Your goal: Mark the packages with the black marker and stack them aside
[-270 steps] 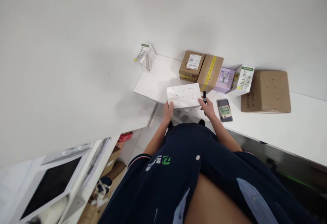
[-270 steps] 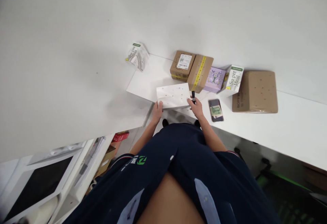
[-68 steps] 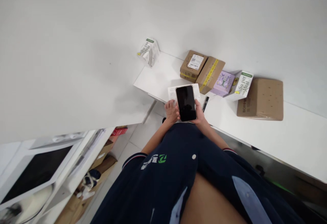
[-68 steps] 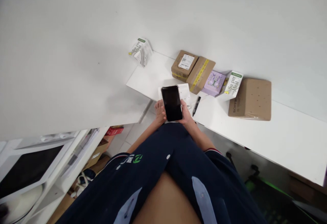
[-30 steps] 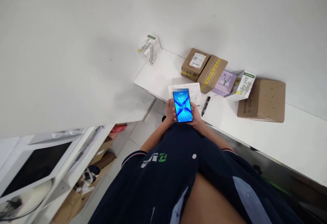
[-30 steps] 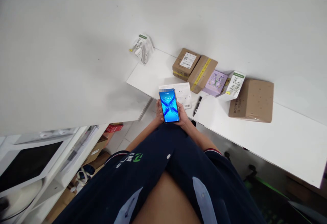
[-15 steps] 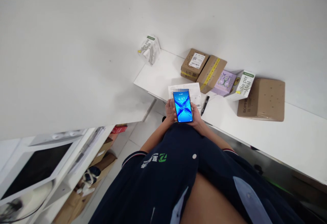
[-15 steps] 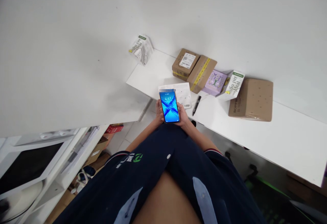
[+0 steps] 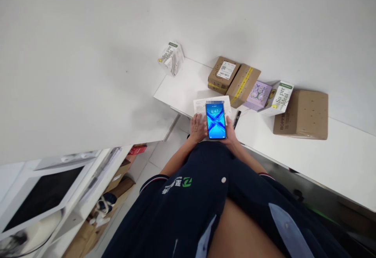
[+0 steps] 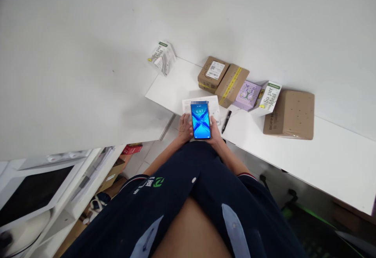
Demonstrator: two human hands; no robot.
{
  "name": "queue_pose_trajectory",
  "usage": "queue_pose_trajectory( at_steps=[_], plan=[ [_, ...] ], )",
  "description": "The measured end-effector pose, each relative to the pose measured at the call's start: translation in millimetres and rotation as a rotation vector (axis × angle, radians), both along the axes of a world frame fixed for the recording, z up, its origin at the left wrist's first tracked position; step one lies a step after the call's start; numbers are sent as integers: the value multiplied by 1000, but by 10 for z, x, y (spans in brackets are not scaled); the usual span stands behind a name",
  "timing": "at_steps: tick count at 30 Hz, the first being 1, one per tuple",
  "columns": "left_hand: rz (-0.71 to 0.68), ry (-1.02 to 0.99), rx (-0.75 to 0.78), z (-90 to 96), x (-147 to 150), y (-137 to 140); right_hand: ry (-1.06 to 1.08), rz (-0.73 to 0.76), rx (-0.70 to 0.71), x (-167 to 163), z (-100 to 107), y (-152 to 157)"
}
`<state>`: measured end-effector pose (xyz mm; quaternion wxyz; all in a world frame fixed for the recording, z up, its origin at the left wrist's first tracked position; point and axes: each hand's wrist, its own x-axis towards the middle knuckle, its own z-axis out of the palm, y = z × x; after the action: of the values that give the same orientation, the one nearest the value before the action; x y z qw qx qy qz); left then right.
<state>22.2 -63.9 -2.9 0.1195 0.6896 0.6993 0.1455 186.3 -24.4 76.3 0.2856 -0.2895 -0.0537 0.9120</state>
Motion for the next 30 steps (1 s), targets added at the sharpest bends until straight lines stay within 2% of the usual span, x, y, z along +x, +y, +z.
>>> queue_pose_trajectory(
  at_steps=[4, 9, 11, 14, 18, 23, 26, 30],
  plan=[
    [-6, 24, -48, 64, -35, 1, -97, -170, 126, 345, -3, 39],
    [5, -51, -55, -23, -76, 5, -230, -407, 206, 805, -92, 28],
    [4, -64, -39, -59, -102, 4, -263, -441, 197, 899, -164, 31],
    [4, -96, -7, -81, -181, 6, -294, -394, 149, 912, -255, 52],
    [57, -167, 30, -32, -403, -45, -247, -285, 143, 742, -210, 105],
    [240, -257, 47, 157, -767, -101, -144, -132, 226, 256, 82, 350],
    [371, -291, 69, 300, -951, 98, -143, -89, 296, -137, 246, 632],
    [553, -307, 28, 450, -1137, 593, -94, -117, 370, -468, 373, 919]
  ],
)
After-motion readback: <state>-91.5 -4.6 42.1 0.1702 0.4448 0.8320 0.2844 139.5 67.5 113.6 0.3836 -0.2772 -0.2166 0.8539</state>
